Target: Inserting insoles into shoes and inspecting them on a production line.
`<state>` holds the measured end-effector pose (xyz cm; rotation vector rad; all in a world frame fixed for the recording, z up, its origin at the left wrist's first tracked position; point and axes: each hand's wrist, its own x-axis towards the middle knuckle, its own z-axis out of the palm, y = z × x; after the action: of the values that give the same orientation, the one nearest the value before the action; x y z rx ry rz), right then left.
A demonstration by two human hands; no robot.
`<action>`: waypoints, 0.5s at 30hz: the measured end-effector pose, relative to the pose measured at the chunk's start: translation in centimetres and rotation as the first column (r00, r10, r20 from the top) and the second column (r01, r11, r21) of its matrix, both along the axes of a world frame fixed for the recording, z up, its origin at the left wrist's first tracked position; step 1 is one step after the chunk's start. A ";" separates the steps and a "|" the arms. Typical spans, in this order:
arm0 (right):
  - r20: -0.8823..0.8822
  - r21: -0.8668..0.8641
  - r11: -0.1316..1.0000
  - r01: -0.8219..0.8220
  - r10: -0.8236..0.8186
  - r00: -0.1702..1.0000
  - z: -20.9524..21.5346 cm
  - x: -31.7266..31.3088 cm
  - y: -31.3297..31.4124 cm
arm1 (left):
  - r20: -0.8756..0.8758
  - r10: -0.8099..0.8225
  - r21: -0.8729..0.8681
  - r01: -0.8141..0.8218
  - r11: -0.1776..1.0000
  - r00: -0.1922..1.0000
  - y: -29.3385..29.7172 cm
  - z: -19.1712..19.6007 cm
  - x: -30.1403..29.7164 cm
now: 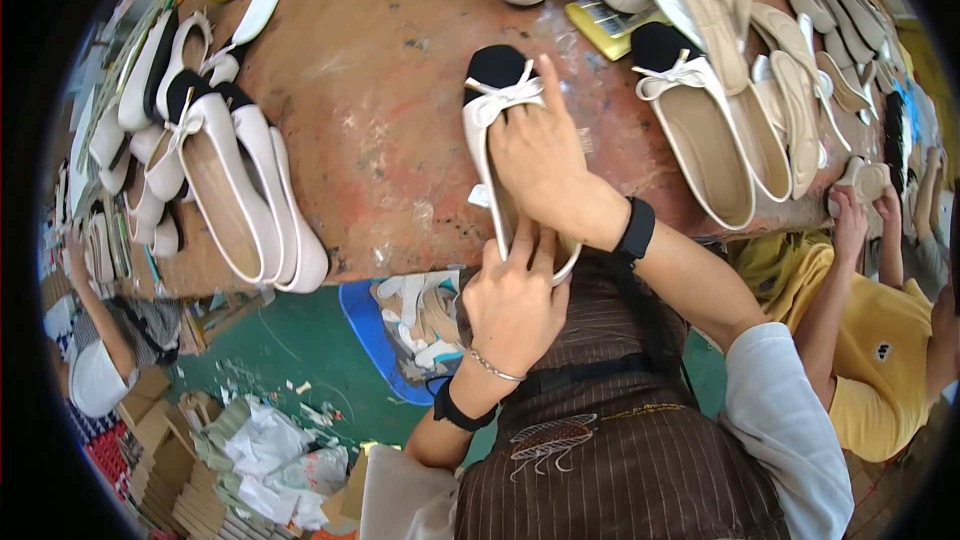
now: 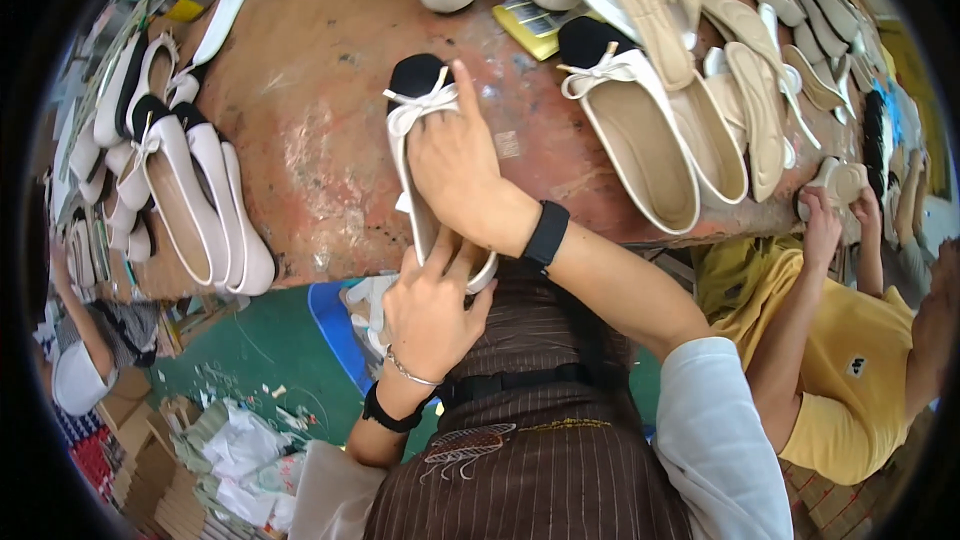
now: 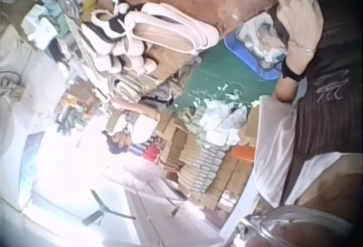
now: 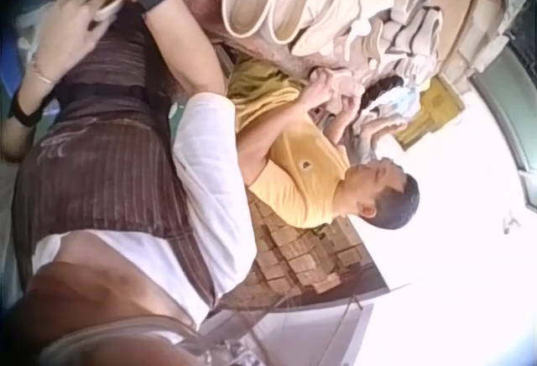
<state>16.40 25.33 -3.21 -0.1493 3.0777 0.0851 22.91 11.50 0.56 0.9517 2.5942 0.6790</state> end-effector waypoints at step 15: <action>-0.172 -0.412 0.645 0.643 -0.748 0.641 6.2 14.4 12.9 | 0.725 0.243 0.320 -0.628 0.710 0.645 -2.5 -4.1 -5.6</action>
<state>30.75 38.25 2.98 1.1928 3.1642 -0.4720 17.27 8.96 -3.56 0.0516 1.9945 1.6356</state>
